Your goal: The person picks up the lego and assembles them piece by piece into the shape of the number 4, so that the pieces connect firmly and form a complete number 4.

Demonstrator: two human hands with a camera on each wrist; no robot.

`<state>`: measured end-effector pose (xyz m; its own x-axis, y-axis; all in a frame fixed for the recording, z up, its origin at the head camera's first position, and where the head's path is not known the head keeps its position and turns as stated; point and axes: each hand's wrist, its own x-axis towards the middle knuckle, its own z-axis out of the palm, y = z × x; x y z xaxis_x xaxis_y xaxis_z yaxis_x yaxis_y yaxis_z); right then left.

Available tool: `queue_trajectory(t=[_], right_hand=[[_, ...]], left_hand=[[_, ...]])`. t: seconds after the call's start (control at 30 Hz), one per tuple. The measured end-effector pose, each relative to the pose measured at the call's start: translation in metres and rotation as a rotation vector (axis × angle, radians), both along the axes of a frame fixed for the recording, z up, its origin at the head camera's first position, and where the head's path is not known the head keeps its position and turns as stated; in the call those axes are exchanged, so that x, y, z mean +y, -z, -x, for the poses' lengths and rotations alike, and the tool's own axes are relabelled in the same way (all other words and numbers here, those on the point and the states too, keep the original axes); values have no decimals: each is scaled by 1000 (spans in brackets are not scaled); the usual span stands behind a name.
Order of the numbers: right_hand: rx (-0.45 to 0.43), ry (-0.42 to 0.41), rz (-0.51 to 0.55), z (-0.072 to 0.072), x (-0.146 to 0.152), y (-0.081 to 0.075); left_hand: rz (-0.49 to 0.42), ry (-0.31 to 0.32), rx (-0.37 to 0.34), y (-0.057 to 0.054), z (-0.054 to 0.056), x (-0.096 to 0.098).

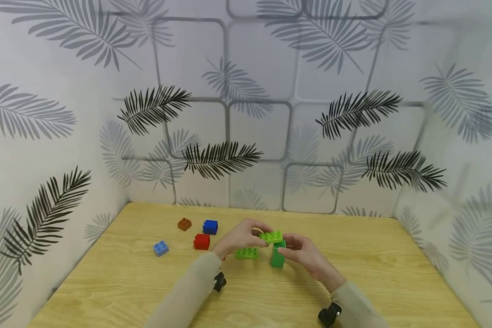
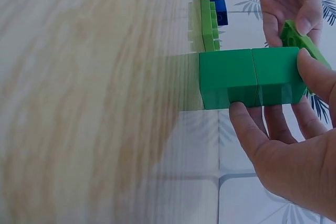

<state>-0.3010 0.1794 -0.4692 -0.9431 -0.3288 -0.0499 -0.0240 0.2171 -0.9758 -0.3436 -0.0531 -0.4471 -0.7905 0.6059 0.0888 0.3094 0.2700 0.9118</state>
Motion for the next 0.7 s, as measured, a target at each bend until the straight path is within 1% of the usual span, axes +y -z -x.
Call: queue_trajectory(t=[0.13, 0.33, 0.47, 0.6, 0.7], right_hand=[[19, -23, 0, 0, 0, -1], [27, -41, -2, 0, -1, 0], [30, -29, -8, 0, 0, -1], [21, -28, -18, 0, 0, 0], [15, -24, -9, 0, 1, 0]], left_hand=[[7, -13, 11, -1, -4, 4], [-2, -20, -9, 2, -5, 8], [17, -18, 23, 3, -5, 11], [55, -33, 51, 3, -7, 13], [75, -44, 94, 2, -7, 14]])
